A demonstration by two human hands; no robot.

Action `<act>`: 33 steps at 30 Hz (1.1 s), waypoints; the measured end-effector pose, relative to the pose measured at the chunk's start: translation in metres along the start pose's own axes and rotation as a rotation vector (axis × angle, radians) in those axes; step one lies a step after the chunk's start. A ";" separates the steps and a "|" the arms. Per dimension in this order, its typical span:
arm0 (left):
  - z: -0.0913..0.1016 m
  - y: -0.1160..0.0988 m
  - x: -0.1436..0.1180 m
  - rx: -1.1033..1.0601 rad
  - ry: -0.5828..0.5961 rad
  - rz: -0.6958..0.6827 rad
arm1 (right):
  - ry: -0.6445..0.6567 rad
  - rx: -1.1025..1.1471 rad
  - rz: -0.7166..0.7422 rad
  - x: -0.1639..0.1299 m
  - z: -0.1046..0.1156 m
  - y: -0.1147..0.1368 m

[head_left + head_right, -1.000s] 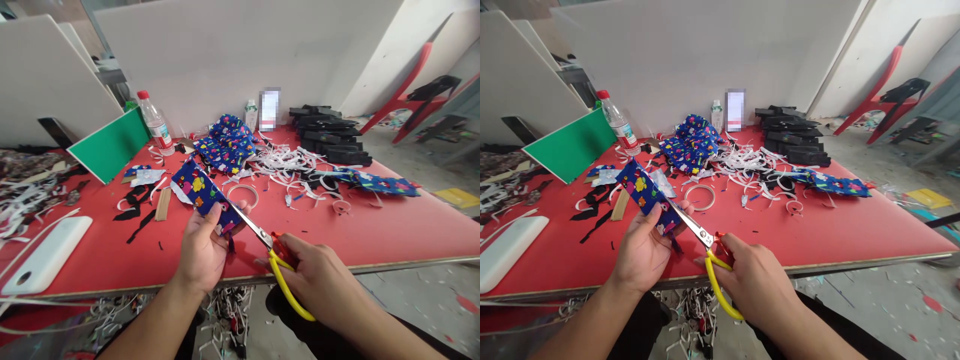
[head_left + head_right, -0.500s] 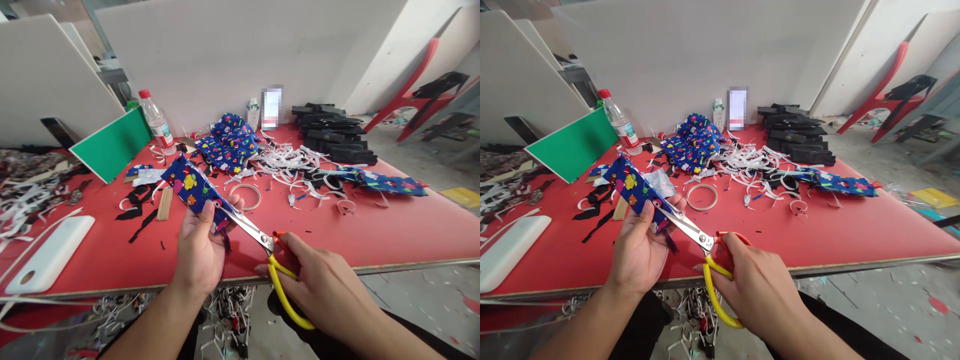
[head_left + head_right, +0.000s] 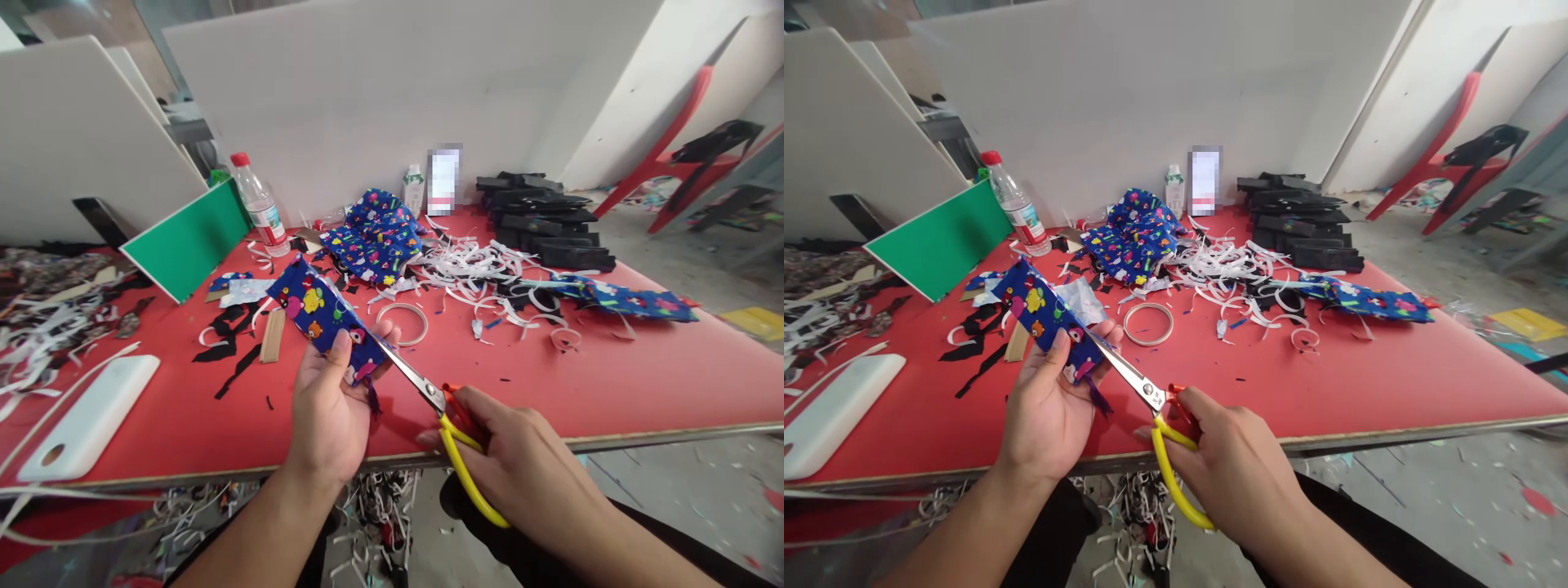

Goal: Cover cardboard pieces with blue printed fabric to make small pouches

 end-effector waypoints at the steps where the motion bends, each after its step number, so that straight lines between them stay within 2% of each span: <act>1: 0.000 -0.001 -0.001 0.001 0.010 -0.002 | 0.011 0.016 -0.012 0.000 0.000 0.002; 7: -0.001 0.003 -0.007 -0.001 0.068 0.013 | 0.030 0.036 -0.010 0.002 0.001 0.008; 18: -0.004 0.005 -0.007 -0.004 0.071 0.041 | -0.024 0.000 -0.010 0.004 -0.002 -0.003; 24: -0.004 0.003 -0.009 0.029 0.067 0.029 | 0.008 0.037 -0.004 0.006 0.002 0.009; 28: -0.005 0.010 -0.012 0.000 0.110 0.058 | -0.014 0.019 0.040 0.004 0.003 0.011; 33: -0.007 0.014 -0.012 -0.032 0.089 0.062 | -0.104 -0.062 0.079 0.005 -0.001 0.002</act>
Point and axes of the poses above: each hand's wrist, its own x-axis towards the middle knuckle, its own z-axis out of the back of the hand, y = z × x, the point moved 1 cm from there along x, towards the middle knuckle
